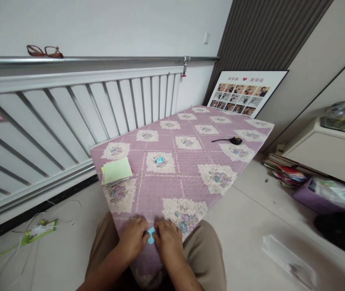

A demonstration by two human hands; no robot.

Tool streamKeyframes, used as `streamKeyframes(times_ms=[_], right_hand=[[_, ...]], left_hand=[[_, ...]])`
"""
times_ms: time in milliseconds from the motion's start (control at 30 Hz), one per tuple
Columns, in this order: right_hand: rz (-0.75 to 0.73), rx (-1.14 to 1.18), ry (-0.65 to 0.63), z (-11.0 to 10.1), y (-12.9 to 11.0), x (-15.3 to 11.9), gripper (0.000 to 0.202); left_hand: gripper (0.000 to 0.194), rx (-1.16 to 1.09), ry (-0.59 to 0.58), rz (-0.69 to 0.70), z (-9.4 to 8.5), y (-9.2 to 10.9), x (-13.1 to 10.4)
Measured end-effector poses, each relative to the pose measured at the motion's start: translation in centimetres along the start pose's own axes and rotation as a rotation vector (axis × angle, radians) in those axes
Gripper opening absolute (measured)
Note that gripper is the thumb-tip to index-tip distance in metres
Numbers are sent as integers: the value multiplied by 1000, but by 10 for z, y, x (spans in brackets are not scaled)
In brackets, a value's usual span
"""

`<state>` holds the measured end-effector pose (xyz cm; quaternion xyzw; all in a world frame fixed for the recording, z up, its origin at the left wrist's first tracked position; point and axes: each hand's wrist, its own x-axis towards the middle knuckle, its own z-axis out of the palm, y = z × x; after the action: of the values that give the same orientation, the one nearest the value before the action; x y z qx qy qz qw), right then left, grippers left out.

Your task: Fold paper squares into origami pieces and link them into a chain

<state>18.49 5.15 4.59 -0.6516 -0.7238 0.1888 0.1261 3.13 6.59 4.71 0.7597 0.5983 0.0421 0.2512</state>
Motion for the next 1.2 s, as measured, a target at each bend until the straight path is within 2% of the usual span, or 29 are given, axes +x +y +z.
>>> streamKeyframes(times_ms=[167, 367, 500, 700, 800, 900, 1033, 1200], right_hand=[[-6, 35, 1, 1, 1, 0, 26], [-23, 81, 3, 1, 1, -1, 11], [-75, 128, 22, 3, 3, -3, 12], [-210, 217, -12, 2, 10, -1, 12], [-298, 187, 27, -2, 12, 1, 13], [-360, 19, 116, -3, 11, 3, 11], [-428, -148, 168, 8, 13, 0, 11], [-425, -158, 162, 23, 19, -9, 9]], left_hand=[[12, -15, -9, 9, 2, -1, 2], [11, -111, 49, 19, 10, -6, -3], [19, -167, 72, 45, 14, -9, -5], [12, -157, 69, 103, 11, -7, -5], [14, -61, 129, 151, 5, -4, -6], [17, 118, 166, 194, 2, -2, -7], [22, 284, 121, 227, 9, -3, -7], [21, 275, 81, 232, 20, -7, -13]])
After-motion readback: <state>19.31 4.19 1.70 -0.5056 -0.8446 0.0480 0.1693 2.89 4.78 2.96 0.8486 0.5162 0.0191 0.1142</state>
